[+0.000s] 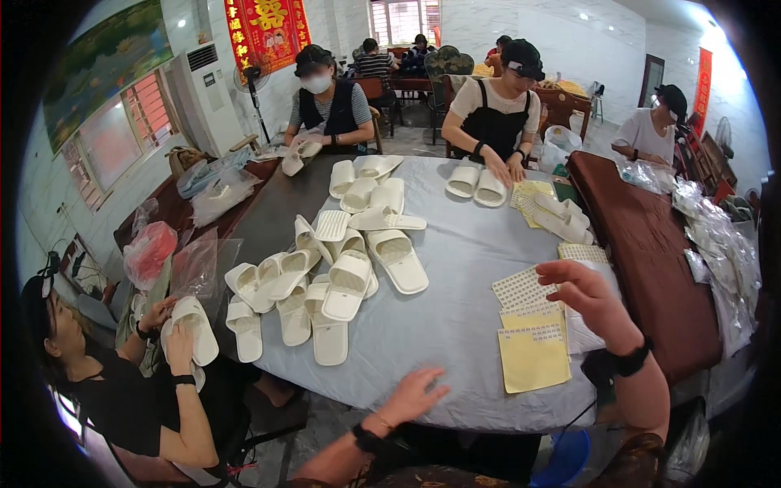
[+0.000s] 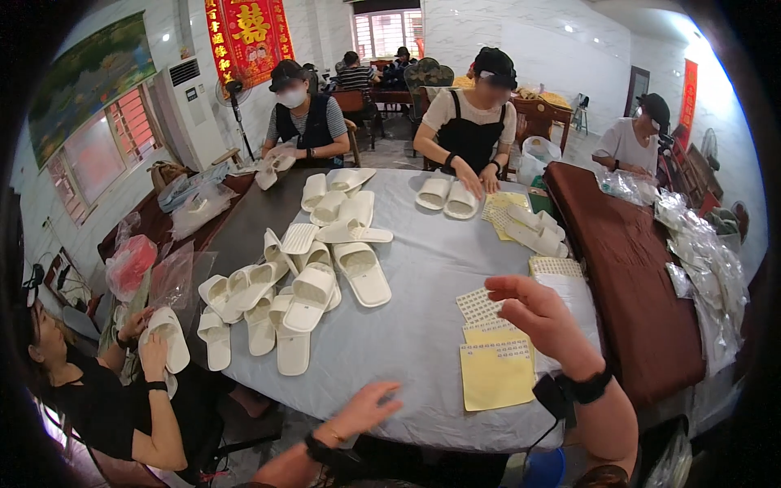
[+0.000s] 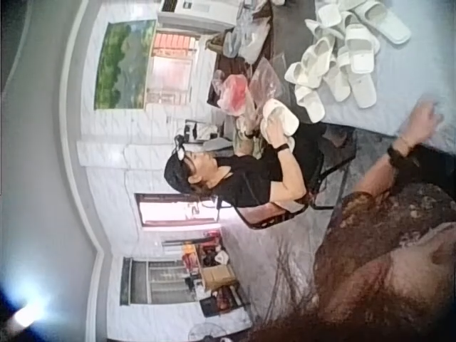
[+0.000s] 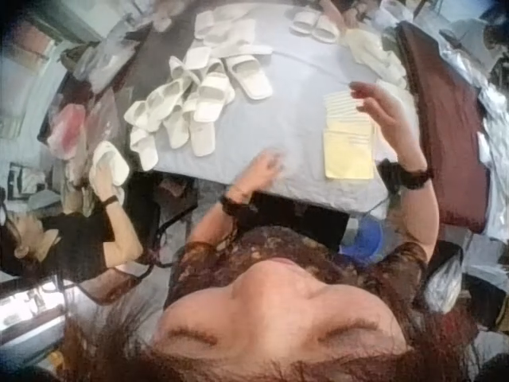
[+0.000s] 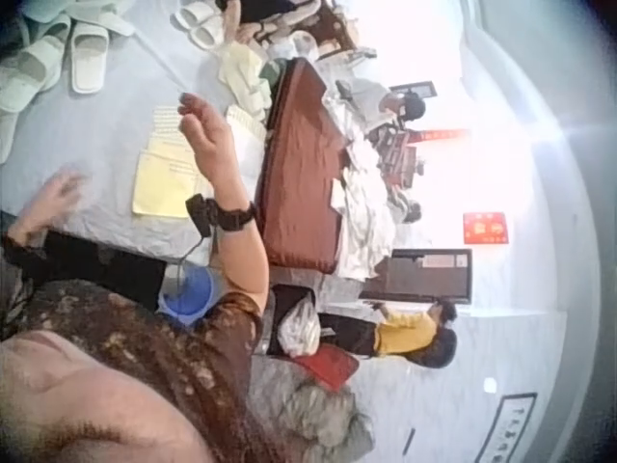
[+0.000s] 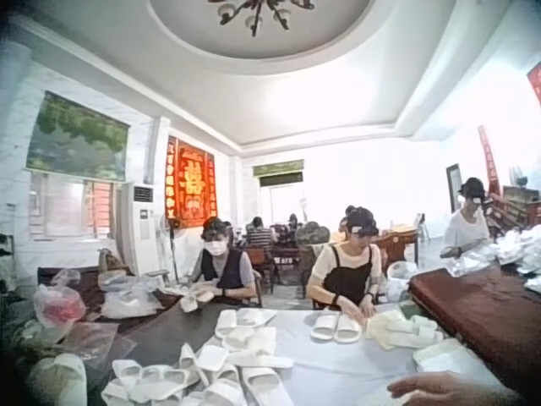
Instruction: Checking slippers and applying labels or size stickers to the insoles/soles before packing them.
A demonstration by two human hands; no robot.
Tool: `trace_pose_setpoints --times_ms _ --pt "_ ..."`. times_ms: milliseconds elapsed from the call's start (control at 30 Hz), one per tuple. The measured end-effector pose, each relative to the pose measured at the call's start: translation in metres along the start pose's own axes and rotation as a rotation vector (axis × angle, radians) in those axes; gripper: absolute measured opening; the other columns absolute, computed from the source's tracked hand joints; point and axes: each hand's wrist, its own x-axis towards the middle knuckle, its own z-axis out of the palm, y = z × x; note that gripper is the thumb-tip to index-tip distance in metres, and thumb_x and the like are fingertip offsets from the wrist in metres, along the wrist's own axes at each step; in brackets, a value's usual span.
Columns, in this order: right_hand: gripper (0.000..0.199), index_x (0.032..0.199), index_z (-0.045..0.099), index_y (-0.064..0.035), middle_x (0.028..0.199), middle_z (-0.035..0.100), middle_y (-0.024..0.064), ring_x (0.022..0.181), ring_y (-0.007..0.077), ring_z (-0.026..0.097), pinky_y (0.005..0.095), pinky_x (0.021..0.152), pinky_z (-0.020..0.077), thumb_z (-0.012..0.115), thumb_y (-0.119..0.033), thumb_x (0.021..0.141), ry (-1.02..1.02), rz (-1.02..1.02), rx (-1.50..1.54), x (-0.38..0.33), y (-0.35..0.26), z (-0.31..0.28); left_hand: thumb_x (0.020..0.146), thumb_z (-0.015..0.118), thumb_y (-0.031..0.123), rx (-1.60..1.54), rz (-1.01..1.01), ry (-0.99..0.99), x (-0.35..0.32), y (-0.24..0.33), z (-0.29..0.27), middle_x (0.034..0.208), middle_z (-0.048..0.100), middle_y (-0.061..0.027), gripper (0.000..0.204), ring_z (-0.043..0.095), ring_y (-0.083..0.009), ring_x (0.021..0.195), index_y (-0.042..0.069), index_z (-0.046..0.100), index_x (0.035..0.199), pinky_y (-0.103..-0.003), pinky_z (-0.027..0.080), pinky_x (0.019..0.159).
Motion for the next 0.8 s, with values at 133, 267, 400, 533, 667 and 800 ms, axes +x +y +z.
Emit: trace_pose_setpoints --times_ms 133,267,400,533,667,800 --pt "0.036 0.124 0.057 0.0054 0.111 0.064 0.0127 0.099 0.0161 0.061 0.0292 0.083 0.0497 0.047 -0.019 0.100 0.035 -0.089 0.258 -0.043 -0.082 0.022 0.096 0.060 0.028 -0.234 0.241 0.026 -0.017 0.071 -0.090 0.128 0.059 -0.0127 0.047 0.055 -0.0241 0.120 0.002 0.052 0.134 -0.035 0.041 0.104" --pt "0.046 0.111 0.063 0.0107 0.083 0.066 0.0104 0.068 0.0132 0.059 0.0248 0.064 0.0454 0.049 -0.032 0.101 -0.069 -0.188 0.377 -0.068 -0.138 0.036 0.096 0.057 0.037 -0.607 0.454 -0.101 -0.054 0.172 -0.159 0.110 0.063 -0.0136 0.056 0.059 -0.0182 0.103 -0.003 0.050 0.135 -0.031 0.044 0.091" --pt "0.052 0.098 0.066 0.0107 0.077 0.063 0.0100 0.060 0.0149 0.055 0.0264 0.059 0.0441 0.046 -0.037 0.101 -0.140 -0.044 0.372 -0.091 -0.179 0.047 0.095 0.045 0.057 -0.786 0.711 -0.638 -0.059 0.245 -0.195 0.079 0.060 -0.0100 0.069 0.054 -0.0190 0.068 -0.007 0.058 0.117 -0.035 0.043 0.062" --pt "0.051 0.094 0.065 0.0128 0.075 0.063 0.0149 0.057 0.0162 0.055 0.0271 0.053 0.0418 0.052 -0.036 0.099 -0.304 -0.104 0.415 -0.109 -0.195 0.054 0.094 0.038 0.061 -0.655 1.051 -1.250 -0.024 0.264 -0.197 0.065 0.055 -0.0053 0.072 0.050 -0.0196 0.054 -0.006 0.061 0.109 -0.037 0.041 0.051" --pt "0.048 0.095 0.064 0.0114 0.077 0.063 0.0146 0.059 0.0164 0.056 0.0271 0.054 0.0426 0.052 -0.035 0.099 -0.268 -0.297 0.330 -0.123 -0.192 0.050 0.094 0.039 0.059 -0.604 1.167 -0.758 -0.059 0.266 -0.194 0.068 0.055 -0.0054 0.068 0.050 -0.0195 0.054 -0.004 0.062 0.109 -0.036 0.041 0.051" --pt "0.046 0.097 0.064 0.0101 0.079 0.063 0.0143 0.061 0.0166 0.056 0.0272 0.055 0.0435 0.053 -0.034 0.099 -0.152 -0.501 0.172 -0.133 -0.178 0.044 0.095 0.040 0.056 -0.445 1.323 -0.272 -0.074 0.265 -0.185 0.071 0.056 -0.0054 0.065 0.051 -0.0193 0.055 -0.003 0.062 0.109 -0.036 0.042 0.051"
